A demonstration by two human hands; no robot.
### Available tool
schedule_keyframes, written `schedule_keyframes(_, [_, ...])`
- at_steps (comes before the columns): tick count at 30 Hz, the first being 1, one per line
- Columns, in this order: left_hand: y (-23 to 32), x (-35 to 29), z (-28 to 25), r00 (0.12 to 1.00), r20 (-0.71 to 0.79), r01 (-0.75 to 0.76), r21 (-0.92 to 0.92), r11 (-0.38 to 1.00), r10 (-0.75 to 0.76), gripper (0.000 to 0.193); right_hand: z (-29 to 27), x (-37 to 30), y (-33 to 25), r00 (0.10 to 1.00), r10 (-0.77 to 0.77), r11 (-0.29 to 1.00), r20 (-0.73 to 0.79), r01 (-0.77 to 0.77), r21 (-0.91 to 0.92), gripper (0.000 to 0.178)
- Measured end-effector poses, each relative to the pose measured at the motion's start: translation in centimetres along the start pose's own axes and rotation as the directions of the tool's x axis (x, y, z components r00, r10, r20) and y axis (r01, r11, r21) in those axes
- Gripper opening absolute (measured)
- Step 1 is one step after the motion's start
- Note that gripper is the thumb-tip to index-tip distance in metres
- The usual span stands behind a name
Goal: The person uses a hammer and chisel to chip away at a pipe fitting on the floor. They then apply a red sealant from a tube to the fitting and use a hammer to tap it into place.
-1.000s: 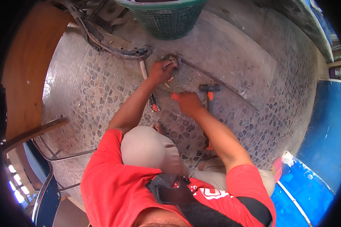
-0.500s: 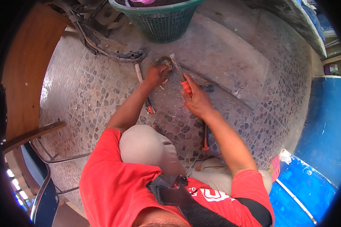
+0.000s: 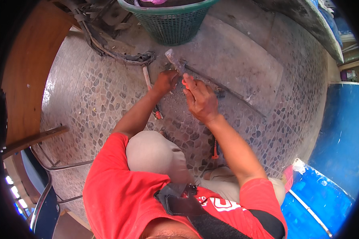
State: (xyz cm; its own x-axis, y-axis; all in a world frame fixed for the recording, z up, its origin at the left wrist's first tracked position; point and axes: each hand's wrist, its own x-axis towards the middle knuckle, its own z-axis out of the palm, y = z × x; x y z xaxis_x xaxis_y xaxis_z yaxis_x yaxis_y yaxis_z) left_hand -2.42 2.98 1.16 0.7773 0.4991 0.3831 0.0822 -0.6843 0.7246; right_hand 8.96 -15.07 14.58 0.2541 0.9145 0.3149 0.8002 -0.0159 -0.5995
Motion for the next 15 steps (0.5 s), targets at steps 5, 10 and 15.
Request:
schedule_keyframes(5, [-2.4, -1.4, 0.1, 0.998, 0.042, -0.055, 0.047, 0.997, 0.053, 0.014, 0.3, 0.6, -0.1, 0.942, 0.236, 0.972, 0.240, -0.225, -0.071, 0.060])
schedule_keyframes(10, [-2.2, -1.8, -0.3, 0.999, -0.028, 0.036, 0.008, 0.999, -0.035, 0.011, 0.4, -0.9, -0.4, 0.990, 0.040, 0.992, -0.134, -0.024, 0.124, 0.060])
schedule_keyframes(15, [-0.5, -1.0, 0.6, 0.979, -0.115, 0.166, -0.042, 0.985, -0.170, 0.014, 1.0, -3.1, 1.9, 0.937, 0.339, 0.915, -0.082, -0.308, 0.259, 0.061])
